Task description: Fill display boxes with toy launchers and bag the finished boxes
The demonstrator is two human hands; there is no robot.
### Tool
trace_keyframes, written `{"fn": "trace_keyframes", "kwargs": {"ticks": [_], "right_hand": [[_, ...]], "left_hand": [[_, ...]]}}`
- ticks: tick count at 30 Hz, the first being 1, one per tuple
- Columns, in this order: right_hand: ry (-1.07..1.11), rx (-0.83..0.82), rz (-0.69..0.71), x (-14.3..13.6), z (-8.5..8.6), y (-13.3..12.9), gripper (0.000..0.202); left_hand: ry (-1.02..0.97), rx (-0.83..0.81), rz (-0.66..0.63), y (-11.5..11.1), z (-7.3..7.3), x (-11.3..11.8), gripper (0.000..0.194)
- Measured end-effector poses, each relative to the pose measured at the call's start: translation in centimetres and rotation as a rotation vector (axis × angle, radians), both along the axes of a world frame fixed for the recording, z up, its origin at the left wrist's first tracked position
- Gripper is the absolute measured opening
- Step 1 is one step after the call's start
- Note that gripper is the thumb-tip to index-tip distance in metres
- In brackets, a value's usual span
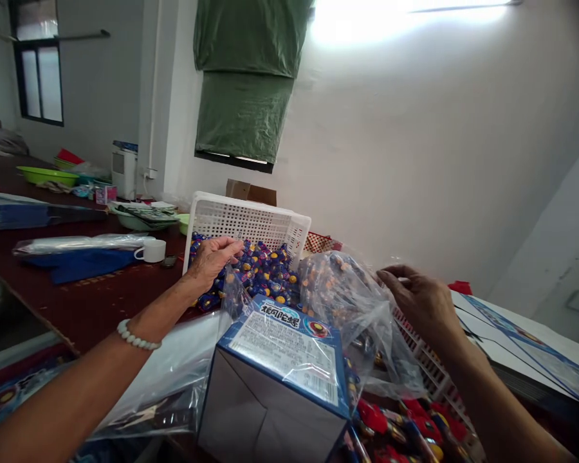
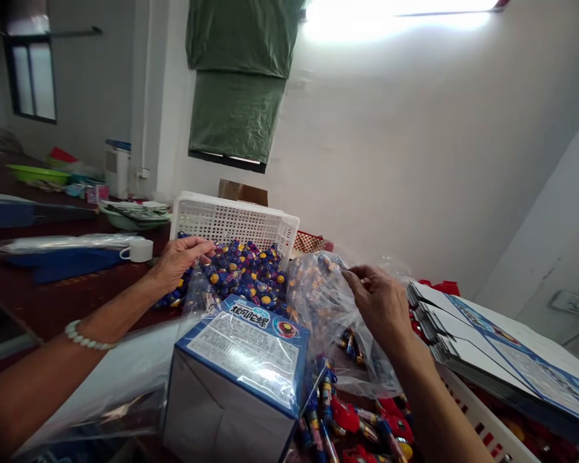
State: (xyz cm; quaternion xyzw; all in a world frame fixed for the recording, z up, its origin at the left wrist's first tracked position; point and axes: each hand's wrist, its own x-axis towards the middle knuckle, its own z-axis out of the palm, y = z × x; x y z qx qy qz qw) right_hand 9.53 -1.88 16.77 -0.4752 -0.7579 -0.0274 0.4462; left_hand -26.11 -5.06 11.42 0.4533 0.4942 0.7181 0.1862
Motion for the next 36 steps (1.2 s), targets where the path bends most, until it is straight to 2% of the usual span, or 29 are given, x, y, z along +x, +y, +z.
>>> {"fn": "trace_keyframes", "kwargs": {"ticks": [4, 6, 7, 9, 12, 13, 15, 18, 22, 24, 28, 30, 31, 33, 36], "right_hand": [[-0.125, 0.375, 0.151, -2.7, -0.8, -3.5, 0.028], [-0.241, 0.466, 0.257, -4.4, -1.7, -5.0, 0.022], [-0.3, 0.456, 0.302, -5.1, -2.3, -5.5, 0.02], [-0.423, 0.362, 0.336, -6.3, -3.6, -5.8, 0.021], [-0.642, 0.161, 0.243, -7.0, -5.5, -5.1, 0.043], [-0.706, 0.087, 0.217, -7.1, -5.9, -4.7, 0.042], [-0.787, -0.072, 0.201, -6.9, -6.2, -3.9, 0.024], [-0.751, -0.228, 0.24, -6.6, -5.8, -3.4, 0.02], [-0.562, -0.277, 0.428, -6.8, -5.0, -3.6, 0.021], [-0.508, -0.28, 0.474, -7.1, -5.0, -3.4, 0.026], [-0.556, -0.382, 0.466, -7.8, -5.4, -2.9, 0.037], [-0.579, -0.483, 0.504, -8.2, -5.5, -3.2, 0.032], [-0.58, -0.536, 0.536, -8.4, -5.5, -3.6, 0.026], [-0.561, -0.628, 0.611, -8.8, -5.5, -4.6, 0.014], [-0.512, -0.566, 0.721, -9.1, -5.9, -6.0, 0.012]], "left_hand": [[-0.015, -0.002, -0.003, 0.1, 0.1, 0.2, 0.028], [-0.033, -0.005, -0.001, 0.1, 0.1, 0.2, 0.029], [-0.042, -0.005, 0.001, 0.1, 0.1, 0.1, 0.029], [-0.056, 0.001, 0.005, 0.1, 0.0, 0.0, 0.028], [-0.079, 0.015, 0.0, 0.1, -0.3, -0.3, 0.028], [-0.09, 0.015, -0.007, 0.1, -0.3, -0.4, 0.029], [-0.115, 0.015, -0.023, 0.1, -0.4, -0.5, 0.031], [-0.157, 0.026, -0.023, -0.1, -0.1, -0.9, 0.033], [-0.186, 0.039, 0.018, -0.8, 0.5, -1.7, 0.036], [-0.172, 0.018, 0.019, -1.5, 0.4, -2.0, 0.042], [-0.088, -0.119, -0.082, -2.9, -1.3, -0.9, 0.06], [-0.046, -0.194, -0.133, -3.4, -2.5, 0.4, 0.066], [-0.03, -0.216, -0.152, -3.5, -3.0, 1.0, 0.064], [-0.009, -0.222, -0.175, -3.5, -3.9, 2.1, 0.047], [0.006, -0.189, -0.174, -3.3, -4.7, 2.7, 0.028]]}}
